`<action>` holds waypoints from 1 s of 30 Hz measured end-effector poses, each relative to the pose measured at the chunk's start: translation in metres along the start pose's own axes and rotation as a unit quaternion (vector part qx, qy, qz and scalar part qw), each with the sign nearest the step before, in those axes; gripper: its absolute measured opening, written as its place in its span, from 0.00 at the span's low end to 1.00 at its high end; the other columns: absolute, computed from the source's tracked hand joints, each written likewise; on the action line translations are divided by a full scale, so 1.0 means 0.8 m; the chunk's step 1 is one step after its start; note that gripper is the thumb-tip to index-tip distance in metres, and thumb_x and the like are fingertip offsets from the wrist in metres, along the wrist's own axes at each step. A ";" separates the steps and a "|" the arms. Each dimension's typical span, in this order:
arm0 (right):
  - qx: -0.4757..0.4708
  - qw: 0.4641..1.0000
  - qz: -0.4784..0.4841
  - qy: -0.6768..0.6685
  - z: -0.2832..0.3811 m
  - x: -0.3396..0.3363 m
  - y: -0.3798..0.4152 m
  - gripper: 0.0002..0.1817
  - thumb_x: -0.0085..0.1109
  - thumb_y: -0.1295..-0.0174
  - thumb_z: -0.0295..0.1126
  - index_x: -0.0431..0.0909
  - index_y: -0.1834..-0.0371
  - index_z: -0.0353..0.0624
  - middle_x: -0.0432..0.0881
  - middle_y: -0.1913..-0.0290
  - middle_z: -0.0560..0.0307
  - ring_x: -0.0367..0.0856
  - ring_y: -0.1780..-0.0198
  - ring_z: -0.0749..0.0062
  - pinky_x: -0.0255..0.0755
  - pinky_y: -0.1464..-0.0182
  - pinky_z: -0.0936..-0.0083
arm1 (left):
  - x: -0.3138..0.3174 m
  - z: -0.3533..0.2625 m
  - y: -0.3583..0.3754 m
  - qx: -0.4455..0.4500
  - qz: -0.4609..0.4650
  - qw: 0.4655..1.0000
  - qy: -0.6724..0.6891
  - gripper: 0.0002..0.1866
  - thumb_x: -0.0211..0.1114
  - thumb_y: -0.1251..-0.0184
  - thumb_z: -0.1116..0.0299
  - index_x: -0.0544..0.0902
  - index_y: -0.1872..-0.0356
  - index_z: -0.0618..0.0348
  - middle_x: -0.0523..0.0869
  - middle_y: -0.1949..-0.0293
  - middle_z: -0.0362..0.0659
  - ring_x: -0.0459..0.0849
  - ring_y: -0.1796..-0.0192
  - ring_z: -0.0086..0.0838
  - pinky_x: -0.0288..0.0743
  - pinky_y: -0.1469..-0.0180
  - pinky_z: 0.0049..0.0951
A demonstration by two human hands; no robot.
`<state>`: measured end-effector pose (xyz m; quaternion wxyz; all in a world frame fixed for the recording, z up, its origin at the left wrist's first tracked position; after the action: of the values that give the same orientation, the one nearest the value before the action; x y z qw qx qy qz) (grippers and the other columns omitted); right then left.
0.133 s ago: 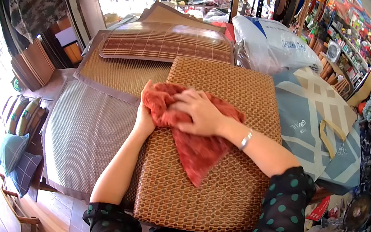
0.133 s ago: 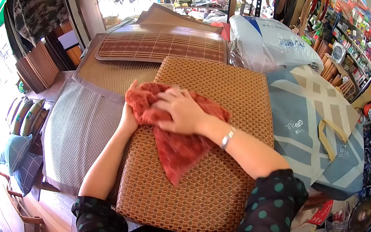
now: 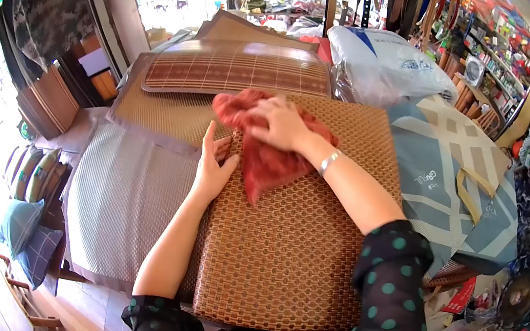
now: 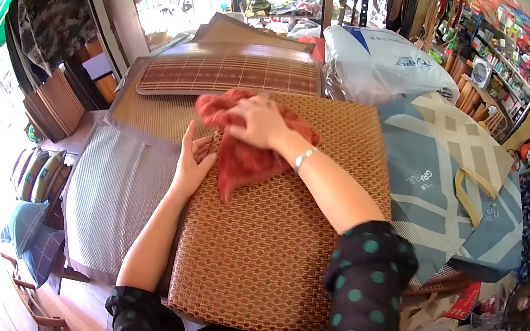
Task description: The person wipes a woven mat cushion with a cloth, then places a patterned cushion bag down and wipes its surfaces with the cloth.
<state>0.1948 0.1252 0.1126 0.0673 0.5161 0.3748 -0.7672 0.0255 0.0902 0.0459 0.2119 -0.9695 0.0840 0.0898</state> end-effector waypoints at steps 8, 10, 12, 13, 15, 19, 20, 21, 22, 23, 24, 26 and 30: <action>0.269 0.951 -0.022 0.149 -0.106 -0.030 0.046 0.31 0.52 0.34 0.61 0.83 0.42 0.50 0.82 0.39 0.53 0.74 0.36 0.52 0.61 0.34 0.46 | 0.007 -0.011 0.015 -0.052 0.036 0.998 0.021 0.47 0.68 0.35 0.77 0.49 0.19 0.54 0.71 0.31 0.61 0.74 0.30 0.42 0.71 0.30 0.41; 0.132 0.987 0.022 0.088 -0.023 -0.026 0.048 0.29 0.55 0.35 0.59 0.83 0.41 0.51 0.80 0.37 0.52 0.72 0.34 0.52 0.61 0.34 0.46 | 0.008 -0.004 0.013 -0.052 0.040 0.997 0.026 0.47 0.69 0.35 0.77 0.50 0.19 0.55 0.71 0.31 0.60 0.74 0.30 0.41 0.71 0.30 0.40; 0.003 1.000 -0.007 0.028 0.060 -0.013 0.073 0.26 0.58 0.38 0.56 0.83 0.44 0.53 0.80 0.40 0.51 0.71 0.34 0.51 0.62 0.34 0.44 | 0.004 0.002 0.012 -0.043 0.033 0.997 0.048 0.47 0.71 0.39 0.75 0.54 0.20 0.57 0.73 0.32 0.58 0.74 0.31 0.43 0.71 0.29 0.43; -0.063 0.995 -0.069 0.030 0.091 -0.017 0.090 0.24 0.60 0.39 0.54 0.83 0.46 0.53 0.81 0.43 0.52 0.71 0.35 0.51 0.63 0.34 0.44 | -0.002 -0.015 0.010 0.081 0.011 0.996 -0.043 0.47 0.70 0.40 0.78 0.54 0.20 0.57 0.73 0.32 0.58 0.75 0.31 0.42 0.71 0.30 0.43; -0.066 0.997 -0.042 -0.001 0.084 -0.036 0.104 0.26 0.60 0.39 0.55 0.83 0.44 0.53 0.80 0.41 0.53 0.71 0.33 0.51 0.63 0.33 0.45 | 0.007 -0.009 0.012 0.023 0.042 0.996 0.080 0.47 0.68 0.35 0.79 0.50 0.19 0.57 0.72 0.31 0.58 0.74 0.31 0.40 0.72 0.30 0.39; 0.278 0.951 0.086 0.107 -0.114 -0.091 0.157 0.34 0.57 0.37 0.59 0.77 0.35 0.47 0.73 0.29 0.51 0.65 0.27 0.47 0.66 0.32 0.51 | 0.005 -0.017 0.017 -0.046 0.030 0.997 0.048 0.47 0.69 0.34 0.75 0.49 0.19 0.56 0.70 0.30 0.60 0.74 0.31 0.42 0.72 0.30 0.39; 0.298 0.939 0.043 0.169 -0.150 -0.112 0.188 0.34 0.57 0.37 0.59 0.78 0.36 0.47 0.73 0.29 0.51 0.64 0.27 0.47 0.66 0.33 0.50 | 0.007 -0.016 0.017 -0.053 0.032 0.997 0.048 0.47 0.69 0.33 0.74 0.49 0.19 0.56 0.70 0.30 0.61 0.74 0.31 0.43 0.72 0.30 0.40; 0.316 0.921 -0.001 0.228 -0.176 -0.131 0.211 0.33 0.57 0.36 0.58 0.78 0.36 0.46 0.73 0.29 0.51 0.64 0.27 0.47 0.67 0.33 0.50 | 0.008 -0.014 0.016 -0.060 0.035 0.996 0.047 0.47 0.69 0.32 0.73 0.49 0.18 0.55 0.69 0.30 0.62 0.74 0.31 0.43 0.72 0.30 0.40; 0.314 0.921 -0.003 0.231 -0.181 -0.135 0.222 0.33 0.57 0.36 0.58 0.78 0.36 0.46 0.73 0.29 0.51 0.64 0.27 0.47 0.67 0.33 0.50 | 0.008 -0.014 0.014 -0.057 0.034 0.997 0.048 0.47 0.69 0.32 0.73 0.49 0.18 0.55 0.69 0.30 0.62 0.74 0.31 0.43 0.72 0.30 0.40; 0.324 0.921 -0.019 0.217 -0.181 -0.134 0.239 0.33 0.57 0.36 0.58 0.77 0.35 0.46 0.72 0.29 0.49 0.63 0.26 0.46 0.64 0.31 0.50 | 0.006 -0.012 0.014 -0.054 0.039 0.997 0.039 0.47 0.69 0.32 0.72 0.48 0.18 0.54 0.69 0.30 0.63 0.74 0.31 0.44 0.72 0.31 0.41; 0.333 0.920 -0.036 0.203 -0.174 -0.131 0.253 0.34 0.57 0.36 0.58 0.76 0.35 0.46 0.70 0.28 0.47 0.62 0.26 0.45 0.62 0.29 0.49 | 0.005 -0.011 0.013 -0.050 0.042 0.997 0.030 0.47 0.69 0.32 0.71 0.48 0.18 0.54 0.68 0.30 0.63 0.74 0.31 0.45 0.72 0.31 0.41; 0.261 0.951 0.072 0.152 -0.069 -0.124 0.249 0.34 0.58 0.35 0.55 0.74 0.32 0.47 0.66 0.26 0.40 0.58 0.24 0.40 0.48 0.24 0.40 | 0.006 -0.007 0.011 -0.043 0.036 0.998 0.037 0.47 0.70 0.32 0.70 0.48 0.18 0.54 0.68 0.30 0.63 0.74 0.30 0.45 0.72 0.31 0.42; 0.041 0.991 0.126 -0.003 0.124 -0.095 0.284 0.35 0.65 0.43 0.54 0.75 0.34 0.52 0.67 0.27 0.40 0.61 0.27 0.39 0.52 0.28 0.38 | 0.005 -0.008 0.020 -0.098 0.063 0.993 0.017 0.50 0.73 0.34 0.68 0.48 0.18 0.55 0.71 0.31 0.65 0.74 0.30 0.47 0.73 0.32 0.43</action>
<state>0.2673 -0.1219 0.0805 0.1431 0.5591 0.2746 -0.7691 0.0269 0.0728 0.0446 0.1084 -0.9797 0.1393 0.0947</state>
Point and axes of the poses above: each hand's wrist, its own y-axis away from the middle knuckle, its own x-axis out of the palm, z = x × y, the point moved 9 cm from there along -y, towards the middle knuckle
